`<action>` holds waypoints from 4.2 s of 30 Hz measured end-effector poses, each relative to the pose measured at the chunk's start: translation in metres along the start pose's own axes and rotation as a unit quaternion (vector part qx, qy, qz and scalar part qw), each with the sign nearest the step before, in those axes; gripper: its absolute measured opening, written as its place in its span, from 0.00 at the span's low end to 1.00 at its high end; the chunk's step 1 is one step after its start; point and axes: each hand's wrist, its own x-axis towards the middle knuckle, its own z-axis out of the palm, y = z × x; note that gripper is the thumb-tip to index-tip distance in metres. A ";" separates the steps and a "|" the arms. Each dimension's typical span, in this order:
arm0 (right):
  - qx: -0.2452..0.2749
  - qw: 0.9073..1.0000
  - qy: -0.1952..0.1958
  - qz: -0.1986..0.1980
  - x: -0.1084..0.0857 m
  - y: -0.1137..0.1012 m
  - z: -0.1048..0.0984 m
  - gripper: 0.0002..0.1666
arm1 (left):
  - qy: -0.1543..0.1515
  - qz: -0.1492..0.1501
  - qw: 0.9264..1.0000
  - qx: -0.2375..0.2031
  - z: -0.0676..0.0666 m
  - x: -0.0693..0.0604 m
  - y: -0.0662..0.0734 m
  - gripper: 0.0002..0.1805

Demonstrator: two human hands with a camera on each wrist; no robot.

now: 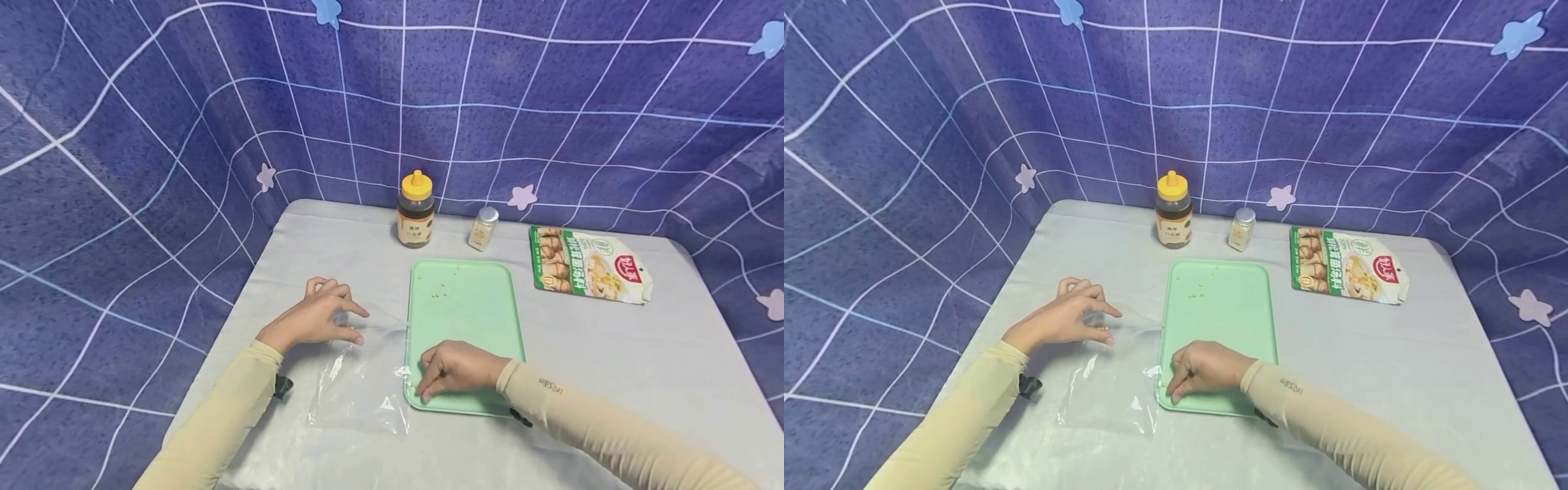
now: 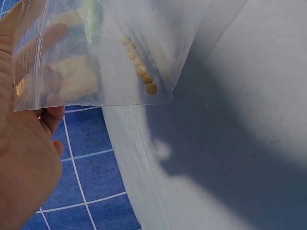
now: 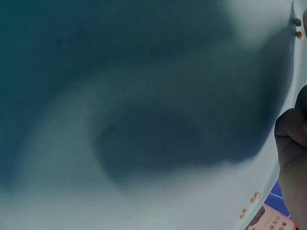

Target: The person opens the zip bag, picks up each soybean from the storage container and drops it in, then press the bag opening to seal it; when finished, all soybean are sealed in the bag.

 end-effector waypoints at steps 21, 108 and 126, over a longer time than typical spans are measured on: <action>-0.016 0.993 0.113 -0.039 0.037 -0.030 -0.046 0.08 | -0.001 -0.003 1.000 0.004 -0.001 0.001 0.000 0.29; -0.052 0.978 0.201 -0.005 0.039 -0.034 -0.065 0.03 | -0.009 -0.005 1.000 0.002 0.002 -0.001 0.001 0.31; -0.045 0.963 0.257 -0.073 0.094 -0.061 -0.085 0.03 | -0.003 -0.006 1.000 0.006 -0.002 -0.001 0.002 0.32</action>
